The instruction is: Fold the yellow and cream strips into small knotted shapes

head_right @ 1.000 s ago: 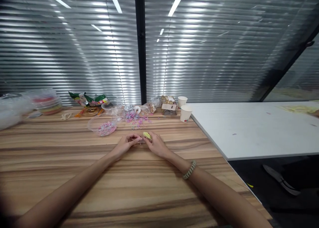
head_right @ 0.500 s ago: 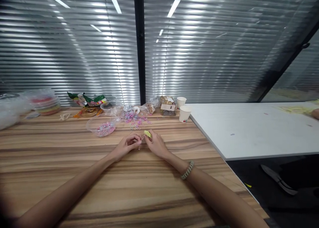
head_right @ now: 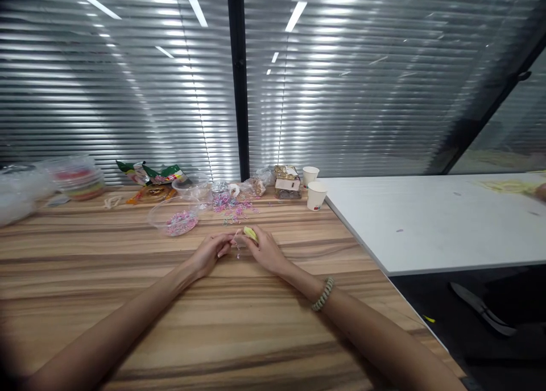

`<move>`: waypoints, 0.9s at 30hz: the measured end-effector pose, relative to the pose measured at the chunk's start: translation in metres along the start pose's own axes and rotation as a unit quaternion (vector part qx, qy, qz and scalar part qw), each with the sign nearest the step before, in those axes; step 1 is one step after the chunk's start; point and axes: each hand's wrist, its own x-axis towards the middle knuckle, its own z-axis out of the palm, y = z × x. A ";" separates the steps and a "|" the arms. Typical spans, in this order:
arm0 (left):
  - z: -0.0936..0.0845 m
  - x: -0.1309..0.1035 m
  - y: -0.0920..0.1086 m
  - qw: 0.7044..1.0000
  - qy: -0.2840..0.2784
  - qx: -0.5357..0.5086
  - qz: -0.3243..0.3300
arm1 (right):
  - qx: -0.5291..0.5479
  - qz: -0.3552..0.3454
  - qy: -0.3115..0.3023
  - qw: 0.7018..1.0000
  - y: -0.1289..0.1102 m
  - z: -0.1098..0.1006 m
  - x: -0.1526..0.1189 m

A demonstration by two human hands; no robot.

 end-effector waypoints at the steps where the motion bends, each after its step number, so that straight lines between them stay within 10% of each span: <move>1: 0.000 0.001 -0.001 1.000 0.019 -0.014 0.002 | 0.008 0.004 -0.002 1.000 -0.001 0.000 0.000; 13: 0.003 0.000 -0.010 0.992 0.111 0.034 0.042 | -0.007 -0.051 -0.012 0.999 0.010 0.004 0.002; 27: 0.005 -0.004 -0.004 0.964 0.068 0.203 0.160 | -0.036 -0.064 -0.077 0.994 0.006 0.001 0.002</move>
